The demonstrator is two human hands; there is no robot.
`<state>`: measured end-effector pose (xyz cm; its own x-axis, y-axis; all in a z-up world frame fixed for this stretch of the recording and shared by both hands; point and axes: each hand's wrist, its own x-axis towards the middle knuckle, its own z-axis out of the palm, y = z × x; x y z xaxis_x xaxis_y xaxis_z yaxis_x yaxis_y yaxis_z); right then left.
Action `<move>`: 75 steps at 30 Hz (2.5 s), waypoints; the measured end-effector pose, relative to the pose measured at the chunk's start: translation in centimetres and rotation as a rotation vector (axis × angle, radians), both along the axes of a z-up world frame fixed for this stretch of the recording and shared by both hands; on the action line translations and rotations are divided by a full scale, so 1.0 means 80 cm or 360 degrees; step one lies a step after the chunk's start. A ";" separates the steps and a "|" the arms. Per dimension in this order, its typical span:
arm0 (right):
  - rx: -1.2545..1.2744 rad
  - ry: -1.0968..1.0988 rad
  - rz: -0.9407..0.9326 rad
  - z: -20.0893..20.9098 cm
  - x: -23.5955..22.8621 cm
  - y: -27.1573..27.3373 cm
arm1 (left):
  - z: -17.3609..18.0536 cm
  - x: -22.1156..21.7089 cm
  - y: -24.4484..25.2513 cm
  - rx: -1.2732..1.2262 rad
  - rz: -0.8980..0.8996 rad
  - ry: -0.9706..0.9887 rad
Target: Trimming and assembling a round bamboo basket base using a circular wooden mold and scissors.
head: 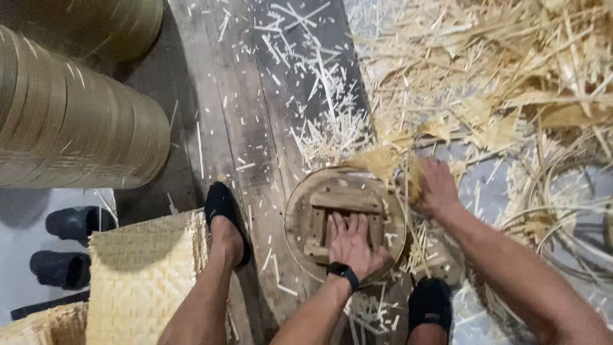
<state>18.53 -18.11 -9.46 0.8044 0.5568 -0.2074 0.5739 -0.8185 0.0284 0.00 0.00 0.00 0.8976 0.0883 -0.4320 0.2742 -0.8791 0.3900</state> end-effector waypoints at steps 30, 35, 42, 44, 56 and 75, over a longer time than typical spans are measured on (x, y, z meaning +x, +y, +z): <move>-0.0336 0.0809 -0.0187 0.099 0.000 -0.008 | 0.017 -0.012 0.043 0.0021 -0.0674 0.0345; -0.0097 0.0591 -0.0127 0.053 -0.018 -0.055 | 0.007 -0.019 0.047 0.0131 -0.0947 0.0233; -0.0011 0.0590 -0.0087 0.030 -0.010 -0.034 | -0.012 -0.026 0.045 0.0190 -0.0992 0.0185; -0.0137 0.0697 -0.0140 0.063 0.006 -0.036 | -0.019 -0.019 0.057 0.0165 -0.1079 0.0211; 0.0560 0.0586 -0.0263 -0.064 0.036 -0.052 | 0.005 -0.024 0.069 0.0128 -0.1276 0.0241; 0.0859 0.1485 -0.1243 0.068 -0.062 -0.038 | -0.093 0.185 0.135 -0.0345 0.0376 -0.0107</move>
<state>13.56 -21.18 -4.00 0.6262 0.2031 -0.7527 -0.4217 -0.7238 -0.5461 14.82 10.79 -7.43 0.8903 0.2102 -0.4040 0.4281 -0.6887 0.5852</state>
